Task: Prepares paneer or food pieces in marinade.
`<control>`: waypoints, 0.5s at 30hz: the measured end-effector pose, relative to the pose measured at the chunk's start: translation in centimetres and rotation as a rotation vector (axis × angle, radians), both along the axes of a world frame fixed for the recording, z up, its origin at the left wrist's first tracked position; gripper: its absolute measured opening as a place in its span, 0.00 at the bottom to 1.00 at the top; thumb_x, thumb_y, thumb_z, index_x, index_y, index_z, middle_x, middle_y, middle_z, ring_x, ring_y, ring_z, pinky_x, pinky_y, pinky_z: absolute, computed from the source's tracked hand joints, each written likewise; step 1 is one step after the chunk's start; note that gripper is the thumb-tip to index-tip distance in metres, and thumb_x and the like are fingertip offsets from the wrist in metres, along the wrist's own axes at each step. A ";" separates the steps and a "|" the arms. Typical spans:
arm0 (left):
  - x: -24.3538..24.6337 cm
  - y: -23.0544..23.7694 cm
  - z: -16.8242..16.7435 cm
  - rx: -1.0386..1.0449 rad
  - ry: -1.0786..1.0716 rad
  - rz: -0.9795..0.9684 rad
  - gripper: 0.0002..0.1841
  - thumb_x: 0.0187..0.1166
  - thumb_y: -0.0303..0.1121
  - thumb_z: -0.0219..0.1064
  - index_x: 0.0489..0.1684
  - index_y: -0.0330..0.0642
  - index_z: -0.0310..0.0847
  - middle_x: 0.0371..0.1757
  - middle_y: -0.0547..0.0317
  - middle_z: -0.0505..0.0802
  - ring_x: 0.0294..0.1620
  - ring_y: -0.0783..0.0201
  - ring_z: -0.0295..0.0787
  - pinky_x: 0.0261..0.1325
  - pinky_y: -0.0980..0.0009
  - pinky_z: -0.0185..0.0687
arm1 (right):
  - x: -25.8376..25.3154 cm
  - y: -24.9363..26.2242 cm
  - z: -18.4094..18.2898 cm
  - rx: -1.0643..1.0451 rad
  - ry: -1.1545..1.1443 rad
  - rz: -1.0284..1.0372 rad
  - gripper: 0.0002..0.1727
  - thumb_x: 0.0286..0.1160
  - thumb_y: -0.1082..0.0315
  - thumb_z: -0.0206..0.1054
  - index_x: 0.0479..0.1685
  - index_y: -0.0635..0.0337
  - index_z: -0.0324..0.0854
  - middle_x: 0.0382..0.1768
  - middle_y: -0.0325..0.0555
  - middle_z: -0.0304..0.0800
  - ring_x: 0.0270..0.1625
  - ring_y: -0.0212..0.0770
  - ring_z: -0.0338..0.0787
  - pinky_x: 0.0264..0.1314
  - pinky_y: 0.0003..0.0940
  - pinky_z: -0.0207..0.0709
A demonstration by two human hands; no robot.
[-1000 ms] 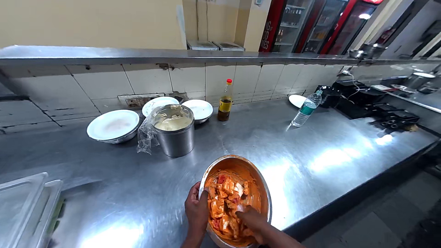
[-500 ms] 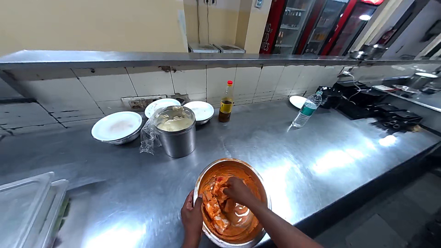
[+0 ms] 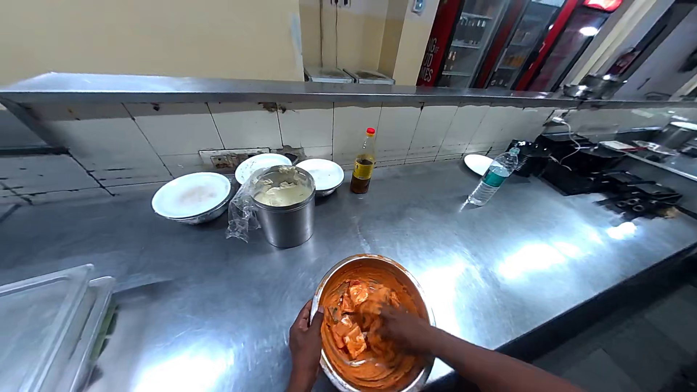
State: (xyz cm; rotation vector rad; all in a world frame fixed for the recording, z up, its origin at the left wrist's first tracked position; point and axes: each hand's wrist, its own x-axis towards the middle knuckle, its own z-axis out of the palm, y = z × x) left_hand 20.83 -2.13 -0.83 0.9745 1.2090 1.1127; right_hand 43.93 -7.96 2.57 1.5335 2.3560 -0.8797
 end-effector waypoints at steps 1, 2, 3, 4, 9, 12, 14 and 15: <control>-0.1 0.1 0.0 -0.003 -0.004 -0.005 0.18 0.85 0.23 0.60 0.70 0.24 0.77 0.60 0.39 0.91 0.54 0.64 0.92 0.60 0.71 0.86 | 0.4 0.8 1.0 0.051 0.032 -0.072 0.21 0.75 0.77 0.67 0.69 0.67 0.83 0.78 0.73 0.72 0.86 0.74 0.64 0.84 0.72 0.58; -0.1 0.2 -0.1 -0.004 -0.010 -0.005 0.18 0.85 0.23 0.60 0.71 0.24 0.76 0.61 0.39 0.91 0.55 0.64 0.91 0.61 0.70 0.86 | 0.5 1.8 1.9 0.101 0.049 -0.142 0.20 0.79 0.75 0.64 0.69 0.68 0.82 0.75 0.71 0.76 0.82 0.72 0.71 0.82 0.66 0.63; -0.1 0.2 -0.1 -0.005 -0.012 -0.003 0.18 0.85 0.24 0.60 0.71 0.23 0.76 0.61 0.38 0.90 0.55 0.64 0.91 0.61 0.70 0.85 | 0.5 2.8 2.6 0.139 0.047 -0.203 0.19 0.82 0.74 0.60 0.69 0.69 0.81 0.72 0.68 0.80 0.78 0.69 0.76 0.81 0.63 0.66; -0.1 0.1 -0.2 -0.003 -0.011 -0.002 0.18 0.86 0.24 0.60 0.71 0.24 0.76 0.61 0.39 0.90 0.56 0.64 0.91 0.62 0.70 0.85 | 0.2 3.8 3.1 0.146 0.043 -0.267 0.19 0.84 0.73 0.58 0.68 0.70 0.81 0.70 0.67 0.82 0.77 0.66 0.78 0.81 0.61 0.66; 0.2 0.1 0.6 0.030 0.004 -0.047 0.19 0.86 0.24 0.59 0.72 0.24 0.75 0.61 0.40 0.91 0.57 0.64 0.91 0.63 0.70 0.85 | -2.7 9.8 1.0 0.045 0.113 -0.534 0.21 0.88 0.62 0.57 0.61 0.74 0.81 0.65 0.69 0.83 0.71 0.64 0.82 0.75 0.60 0.72; 0.1 0.3 0.4 0.033 0.021 -0.058 0.19 0.86 0.24 0.59 0.72 0.23 0.75 0.63 0.39 0.90 0.59 0.63 0.91 0.65 0.69 0.84 | -5.4 11.2 -0.4 -0.025 0.098 -0.411 0.25 0.90 0.56 0.53 0.54 0.73 0.84 0.57 0.72 0.87 0.66 0.68 0.85 0.69 0.67 0.72; 0.2 0.5 0.3 0.043 0.034 -0.051 0.18 0.86 0.24 0.59 0.71 0.23 0.76 0.61 0.40 0.91 0.58 0.64 0.91 0.65 0.70 0.84 | -7.3 11.1 -0.3 -0.069 0.048 -0.243 0.25 0.88 0.54 0.55 0.51 0.73 0.84 0.54 0.72 0.87 0.63 0.70 0.86 0.65 0.71 0.72; 0.3 0.5 0.4 0.050 0.049 -0.049 0.18 0.86 0.24 0.60 0.70 0.24 0.77 0.60 0.41 0.91 0.57 0.65 0.91 0.64 0.70 0.84 | -8.2 10.6 0.1 -0.102 0.015 -0.176 0.24 0.86 0.55 0.59 0.49 0.73 0.84 0.52 0.72 0.88 0.62 0.71 0.86 0.62 0.73 0.72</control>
